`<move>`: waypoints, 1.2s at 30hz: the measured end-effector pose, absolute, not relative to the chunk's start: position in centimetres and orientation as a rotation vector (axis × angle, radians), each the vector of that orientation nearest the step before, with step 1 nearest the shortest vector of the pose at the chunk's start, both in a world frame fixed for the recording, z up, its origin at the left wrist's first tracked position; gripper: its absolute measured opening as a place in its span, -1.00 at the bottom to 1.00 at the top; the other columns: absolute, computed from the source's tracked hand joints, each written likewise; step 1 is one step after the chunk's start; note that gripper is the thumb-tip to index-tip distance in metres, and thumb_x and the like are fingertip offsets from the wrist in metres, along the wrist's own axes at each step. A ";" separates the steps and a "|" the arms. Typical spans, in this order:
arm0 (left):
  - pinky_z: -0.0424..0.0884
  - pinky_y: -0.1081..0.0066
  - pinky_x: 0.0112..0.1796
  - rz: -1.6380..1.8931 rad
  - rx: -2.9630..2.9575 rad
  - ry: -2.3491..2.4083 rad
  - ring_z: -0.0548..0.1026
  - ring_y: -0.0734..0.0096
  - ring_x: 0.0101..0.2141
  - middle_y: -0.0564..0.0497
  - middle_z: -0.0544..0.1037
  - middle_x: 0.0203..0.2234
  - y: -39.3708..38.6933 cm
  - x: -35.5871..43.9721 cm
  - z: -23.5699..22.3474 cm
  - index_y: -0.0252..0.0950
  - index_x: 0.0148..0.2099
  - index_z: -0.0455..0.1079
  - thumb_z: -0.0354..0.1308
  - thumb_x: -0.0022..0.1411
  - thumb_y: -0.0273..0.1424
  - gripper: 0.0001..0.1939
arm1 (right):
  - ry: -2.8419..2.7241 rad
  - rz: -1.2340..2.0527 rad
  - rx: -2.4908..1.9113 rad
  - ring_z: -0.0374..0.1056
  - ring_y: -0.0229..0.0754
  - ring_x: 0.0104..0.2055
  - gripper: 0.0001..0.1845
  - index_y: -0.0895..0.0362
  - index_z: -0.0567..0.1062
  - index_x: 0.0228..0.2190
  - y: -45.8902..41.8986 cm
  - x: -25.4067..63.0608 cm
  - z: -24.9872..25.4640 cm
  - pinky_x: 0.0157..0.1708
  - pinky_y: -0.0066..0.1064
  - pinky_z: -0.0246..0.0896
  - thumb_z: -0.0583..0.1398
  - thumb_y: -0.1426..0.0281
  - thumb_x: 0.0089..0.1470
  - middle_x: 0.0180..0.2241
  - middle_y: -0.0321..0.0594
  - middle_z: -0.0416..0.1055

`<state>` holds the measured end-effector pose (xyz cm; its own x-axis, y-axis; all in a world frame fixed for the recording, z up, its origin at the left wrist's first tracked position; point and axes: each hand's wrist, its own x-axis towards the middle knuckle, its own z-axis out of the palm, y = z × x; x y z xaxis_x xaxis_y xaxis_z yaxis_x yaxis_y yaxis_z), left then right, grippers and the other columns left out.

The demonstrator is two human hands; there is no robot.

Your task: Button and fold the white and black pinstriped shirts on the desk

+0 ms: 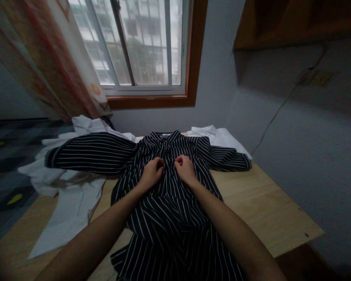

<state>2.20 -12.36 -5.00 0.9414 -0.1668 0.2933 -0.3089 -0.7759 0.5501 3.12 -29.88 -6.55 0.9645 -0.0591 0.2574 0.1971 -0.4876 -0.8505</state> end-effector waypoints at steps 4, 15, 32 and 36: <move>0.14 0.05 0.15 0.456 2.675 -0.409 0.28 0.08 0.16 -0.17 0.41 0.11 -12.0 2.0 -5.6 -0.30 0.08 0.37 -0.06 0.29 -0.50 -0.64 | -0.308 -0.401 -2.583 0.07 0.05 0.26 -0.57 0.22 0.42 0.04 -31.8 3.3 -6.8 0.23 -0.11 -0.07 0.13 0.33 0.17 0.20 0.07 0.21; -0.20 -0.26 0.19 0.064 2.936 -0.417 -0.06 -0.19 0.31 -0.11 0.06 0.34 -10.8 4.8 -6.2 -0.13 0.35 0.12 -0.13 0.33 -0.08 -0.40 | -0.321 -0.117 -2.927 -0.16 0.15 0.36 -0.28 0.26 0.11 0.29 -31.7 6.5 -8.2 0.28 -0.03 -0.31 -0.07 0.06 0.29 0.32 0.16 -0.07; 0.21 0.19 0.10 0.552 2.544 -0.684 0.33 0.19 0.06 -0.15 0.44 0.02 -8.5 3.7 -4.0 -0.28 0.05 0.41 -0.08 0.36 -0.30 -0.65 | -0.417 -0.546 -2.561 0.25 0.00 0.09 -0.64 0.20 0.46 -0.03 -31.5 6.9 -6.0 0.14 -0.18 0.06 0.00 0.34 0.28 0.01 0.01 0.41; 0.23 0.15 0.08 0.224 2.428 -1.058 0.37 0.15 0.01 -0.13 0.47 -0.01 -6.1 -2.6 -2.6 -0.23 0.04 0.42 0.04 0.28 -0.15 -0.61 | -0.704 -0.364 -2.363 0.22 -0.03 0.16 -0.62 0.09 0.44 0.03 -34.2 0.9 -4.4 0.17 -0.12 0.06 0.05 0.24 0.26 0.08 -0.08 0.36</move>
<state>-2.59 -6.14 -2.57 0.6880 -0.6463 0.3300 -0.7246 -0.5867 0.3616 0.93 -34.18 -4.41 0.8184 0.3927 0.4196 0.5694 -0.6532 -0.4991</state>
